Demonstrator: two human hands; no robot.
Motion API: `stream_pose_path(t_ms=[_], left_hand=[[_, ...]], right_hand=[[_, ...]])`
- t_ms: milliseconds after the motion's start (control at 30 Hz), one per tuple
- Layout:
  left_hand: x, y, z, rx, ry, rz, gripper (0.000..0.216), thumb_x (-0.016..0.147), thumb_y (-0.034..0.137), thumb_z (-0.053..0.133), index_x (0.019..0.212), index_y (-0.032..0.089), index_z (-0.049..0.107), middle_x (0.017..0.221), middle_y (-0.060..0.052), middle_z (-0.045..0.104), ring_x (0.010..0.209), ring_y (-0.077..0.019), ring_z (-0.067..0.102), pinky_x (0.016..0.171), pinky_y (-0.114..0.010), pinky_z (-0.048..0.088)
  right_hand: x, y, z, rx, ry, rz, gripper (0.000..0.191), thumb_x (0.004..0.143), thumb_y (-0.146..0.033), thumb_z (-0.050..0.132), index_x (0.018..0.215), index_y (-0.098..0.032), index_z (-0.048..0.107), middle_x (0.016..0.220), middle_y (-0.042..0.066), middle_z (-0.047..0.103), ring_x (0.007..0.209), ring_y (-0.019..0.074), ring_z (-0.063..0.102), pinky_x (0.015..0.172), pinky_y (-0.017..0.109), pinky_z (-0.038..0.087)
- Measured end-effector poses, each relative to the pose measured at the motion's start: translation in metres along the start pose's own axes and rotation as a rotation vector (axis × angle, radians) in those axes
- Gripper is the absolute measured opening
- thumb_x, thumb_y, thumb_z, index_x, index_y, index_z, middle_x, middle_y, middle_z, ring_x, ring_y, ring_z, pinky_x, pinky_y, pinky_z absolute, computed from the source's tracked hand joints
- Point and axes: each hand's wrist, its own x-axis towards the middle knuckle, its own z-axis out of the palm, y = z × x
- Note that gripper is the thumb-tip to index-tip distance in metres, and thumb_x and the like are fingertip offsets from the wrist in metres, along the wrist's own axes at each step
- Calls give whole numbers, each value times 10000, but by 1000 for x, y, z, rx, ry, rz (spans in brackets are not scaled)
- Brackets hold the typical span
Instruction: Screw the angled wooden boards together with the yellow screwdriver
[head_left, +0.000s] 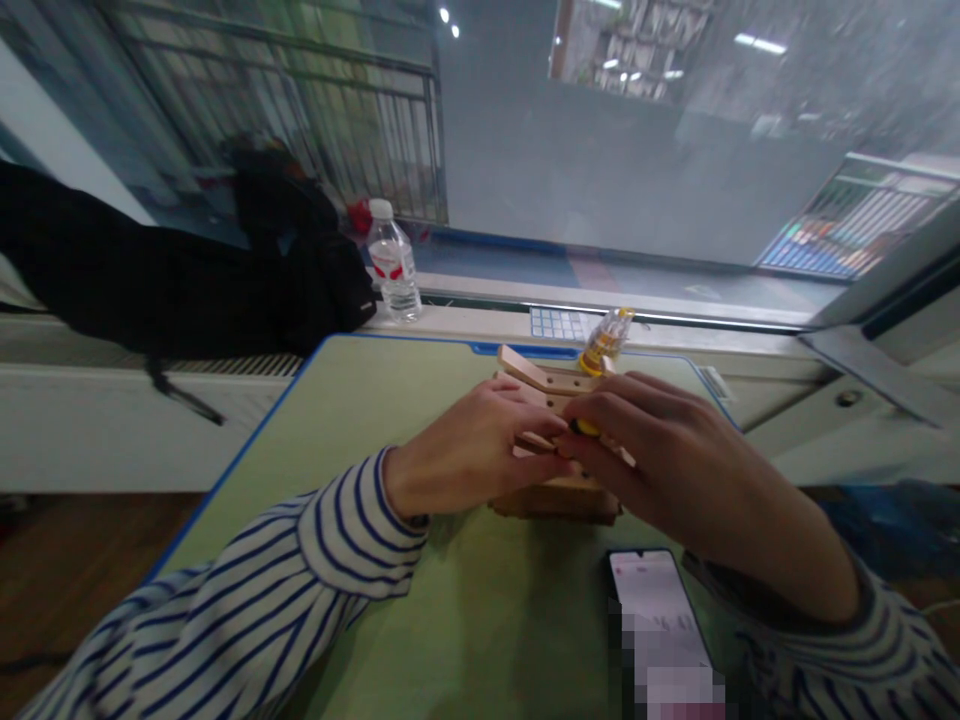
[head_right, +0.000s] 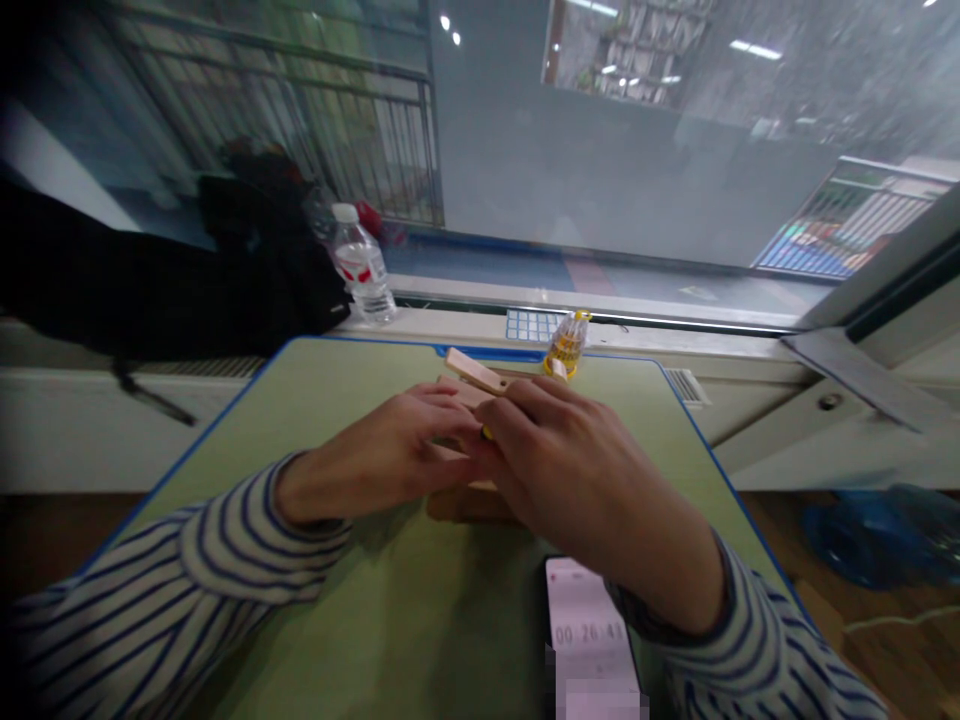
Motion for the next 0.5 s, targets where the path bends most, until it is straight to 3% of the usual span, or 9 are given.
stream_pose_path(t_ms=[133, 300, 500], left_hand=[[0, 1, 3, 12, 42, 8, 156, 844, 334, 576, 856, 213, 673, 915, 12, 678, 918, -145, 571, 928, -316, 359], [0, 1, 5, 13, 48, 12, 208, 865, 357, 540, 882, 206, 680, 960, -9, 676, 955, -151, 573, 920, -307, 372], [1, -1, 5, 48, 16, -15, 204, 851, 357, 562, 913, 204, 681, 930, -3, 670, 943, -152, 568, 923, -310, 372]], right_hand=[[-1, 0, 0, 0, 5, 30, 186, 910, -310, 470, 983, -188, 590, 963, 51, 644, 871, 186, 586, 734, 317, 459], [-6, 1, -3, 24, 40, -34, 322, 890, -288, 513, 1206, -224, 510, 1240, 18, 582, 1096, 156, 540, 921, 299, 426], [-7, 5, -5, 32, 3, -95, 249, 903, -219, 491, 1139, -229, 568, 1214, 4, 609, 1082, 133, 547, 946, 278, 414]])
